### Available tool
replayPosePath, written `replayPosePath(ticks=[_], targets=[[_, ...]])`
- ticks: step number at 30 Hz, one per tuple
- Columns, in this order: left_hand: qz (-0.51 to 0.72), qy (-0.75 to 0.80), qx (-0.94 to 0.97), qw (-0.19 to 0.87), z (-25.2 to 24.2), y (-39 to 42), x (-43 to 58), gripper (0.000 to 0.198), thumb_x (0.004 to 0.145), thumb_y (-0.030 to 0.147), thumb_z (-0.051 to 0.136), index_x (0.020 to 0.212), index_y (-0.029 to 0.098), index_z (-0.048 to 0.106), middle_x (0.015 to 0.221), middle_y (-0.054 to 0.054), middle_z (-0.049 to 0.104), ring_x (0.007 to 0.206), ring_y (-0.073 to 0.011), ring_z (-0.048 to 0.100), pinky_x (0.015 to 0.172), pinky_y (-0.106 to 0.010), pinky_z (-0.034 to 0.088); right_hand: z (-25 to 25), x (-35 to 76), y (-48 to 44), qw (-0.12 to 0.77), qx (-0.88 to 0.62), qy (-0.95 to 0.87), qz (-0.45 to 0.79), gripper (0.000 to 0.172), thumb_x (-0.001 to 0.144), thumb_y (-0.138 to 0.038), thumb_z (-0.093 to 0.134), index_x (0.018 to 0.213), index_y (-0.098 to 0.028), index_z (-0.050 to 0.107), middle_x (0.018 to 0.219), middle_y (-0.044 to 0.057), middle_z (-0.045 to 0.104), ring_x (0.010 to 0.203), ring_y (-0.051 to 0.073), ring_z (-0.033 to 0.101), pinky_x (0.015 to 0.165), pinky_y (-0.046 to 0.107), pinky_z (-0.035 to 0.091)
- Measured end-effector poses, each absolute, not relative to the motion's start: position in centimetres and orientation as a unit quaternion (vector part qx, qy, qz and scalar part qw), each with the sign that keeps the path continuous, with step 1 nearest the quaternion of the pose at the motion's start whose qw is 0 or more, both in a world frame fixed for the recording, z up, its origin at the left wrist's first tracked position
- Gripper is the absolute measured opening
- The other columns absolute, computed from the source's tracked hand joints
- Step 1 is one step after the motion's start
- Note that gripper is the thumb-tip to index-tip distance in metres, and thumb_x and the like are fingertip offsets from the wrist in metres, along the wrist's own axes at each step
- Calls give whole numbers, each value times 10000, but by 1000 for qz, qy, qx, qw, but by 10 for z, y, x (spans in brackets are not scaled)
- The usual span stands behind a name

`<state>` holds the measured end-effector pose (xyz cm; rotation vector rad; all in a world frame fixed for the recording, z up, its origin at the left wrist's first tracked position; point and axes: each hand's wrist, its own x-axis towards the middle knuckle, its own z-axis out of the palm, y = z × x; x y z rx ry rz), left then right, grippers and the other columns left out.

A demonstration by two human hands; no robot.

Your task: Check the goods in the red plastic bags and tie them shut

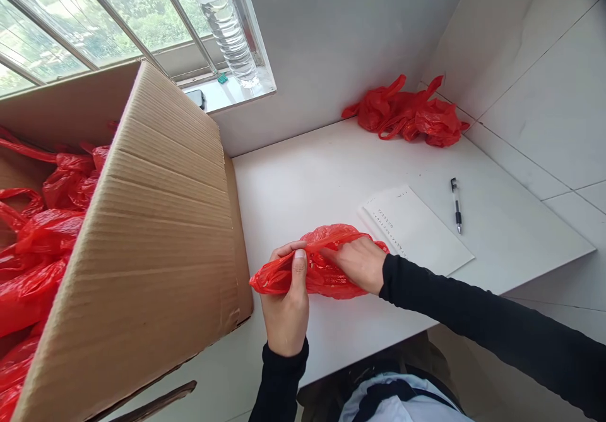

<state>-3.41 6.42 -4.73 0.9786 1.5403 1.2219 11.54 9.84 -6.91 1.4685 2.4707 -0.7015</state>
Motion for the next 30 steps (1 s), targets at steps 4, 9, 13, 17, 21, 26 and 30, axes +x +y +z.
replayPosePath(ticks=[4, 9, 13, 17, 21, 26, 30], targets=[[497, 631, 397, 444, -49, 65, -37, 193, 873, 403, 683, 965, 235, 710, 1034, -51, 732, 942, -219, 698, 801, -320, 563, -62, 125, 99, 114, 495, 833, -220, 319, 813, -35, 551, 1099, -145, 641, 680, 56, 682, 574, 212, 616, 527, 295, 326], [496, 609, 451, 425, -37, 60, -41, 227, 867, 394, 698, 1040, 248, 703, 1085, -42, 709, 1014, -225, 684, 873, -321, 568, -28, 149, 90, -22, 494, 840, -222, 290, 1011, -182, 389, 1203, -226, 602, 994, 37, 723, 808, 189, 662, 662, 290, 448], [470, 614, 460, 436, -19, 51, -42, 336, 831, 379, 732, 1139, 265, 660, 1106, -50, 716, 1018, -251, 700, 842, -335, 593, -5, 171, 79, -192, 530, 800, -206, 340, 1045, -284, 410, 1357, -229, 535, 1090, 54, 680, 950, 184, 631, 861, 301, 480], [444, 639, 454, 434, -18, 43, -47, 427, 823, 400, 744, 1218, 292, 624, 1252, -54, 667, 1102, -252, 679, 861, -320, 589, -6, 195, 71, -91, 586, 794, -135, 697, 911, -449, 651, 1518, -249, 373, 1162, 95, 649, 1045, 285, 585, 909, 422, 474], [408, 655, 512, 378, -33, 37, -57, 442, 857, 425, 712, 1275, 336, 600, 1305, -64, 587, 1167, -265, 621, 960, -389, 539, -11, 211, 67, 16, 604, 767, -216, 228, 947, -309, 571, 1150, -266, 664, 874, 21, 698, 772, 215, 638, 720, 341, 489], [399, 639, 611, 243, -23, 30, -55, 321, 1013, 384, 458, 1282, 378, 633, 1283, -64, 504, 1230, -250, 517, 1009, -403, 462, 16, 207, 58, -195, 593, 721, -301, 197, 1012, -394, 498, 998, -314, 677, 953, -16, 709, 777, 168, 639, 580, 265, 462], [474, 598, 606, 225, 2, 29, -44, 307, 1037, 357, 402, 1106, 335, 701, 1286, -35, 545, 1270, -231, 506, 1072, -383, 419, 36, 202, 50, -304, 567, 706, -297, 116, 995, -383, 552, 1002, -361, 666, 940, -22, 673, 859, 187, 641, 696, 306, 502]])
